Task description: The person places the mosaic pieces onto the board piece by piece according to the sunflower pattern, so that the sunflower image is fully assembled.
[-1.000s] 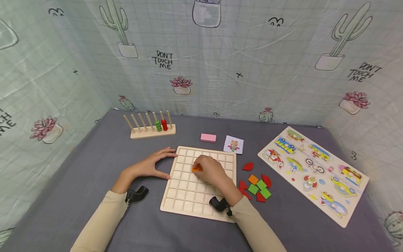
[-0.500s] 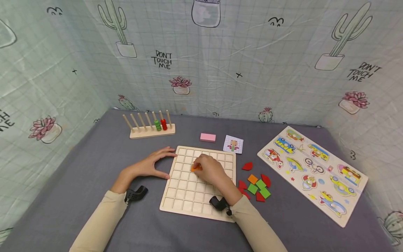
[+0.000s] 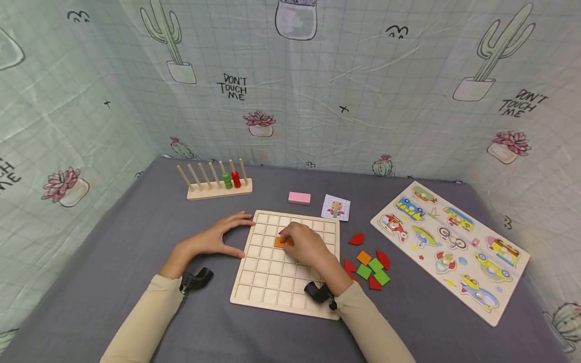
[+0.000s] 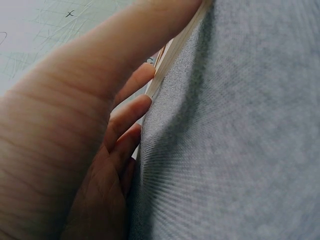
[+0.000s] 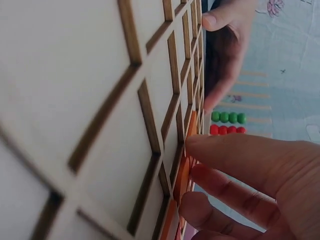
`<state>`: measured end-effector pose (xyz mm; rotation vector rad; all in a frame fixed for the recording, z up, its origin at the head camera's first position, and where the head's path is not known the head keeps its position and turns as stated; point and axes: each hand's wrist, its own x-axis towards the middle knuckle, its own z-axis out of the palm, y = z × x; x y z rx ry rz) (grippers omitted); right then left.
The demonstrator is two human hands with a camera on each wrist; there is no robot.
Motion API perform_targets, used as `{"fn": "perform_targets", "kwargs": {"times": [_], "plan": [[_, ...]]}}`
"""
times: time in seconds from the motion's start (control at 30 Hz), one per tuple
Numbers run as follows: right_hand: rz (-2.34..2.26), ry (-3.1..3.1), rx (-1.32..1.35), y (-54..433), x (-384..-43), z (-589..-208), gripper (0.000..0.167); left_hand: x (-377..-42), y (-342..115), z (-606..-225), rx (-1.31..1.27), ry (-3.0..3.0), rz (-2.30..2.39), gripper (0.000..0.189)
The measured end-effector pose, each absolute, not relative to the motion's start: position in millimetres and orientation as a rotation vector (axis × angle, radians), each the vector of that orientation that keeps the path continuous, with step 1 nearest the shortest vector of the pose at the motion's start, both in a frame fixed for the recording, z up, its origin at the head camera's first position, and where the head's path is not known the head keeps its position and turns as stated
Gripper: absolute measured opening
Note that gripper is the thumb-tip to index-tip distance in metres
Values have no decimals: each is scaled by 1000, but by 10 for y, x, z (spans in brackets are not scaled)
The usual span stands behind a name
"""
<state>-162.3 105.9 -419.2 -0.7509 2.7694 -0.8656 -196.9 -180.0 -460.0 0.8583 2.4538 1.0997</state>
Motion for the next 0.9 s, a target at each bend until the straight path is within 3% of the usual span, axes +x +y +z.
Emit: {"fn": "perform_targets", "kwargs": {"times": [0.9], "plan": [[-1004, 2840, -557, 2020, -1406, -4190, 10, -1974, -1805, -4618, 892, 2462, 1106, 78]]}}
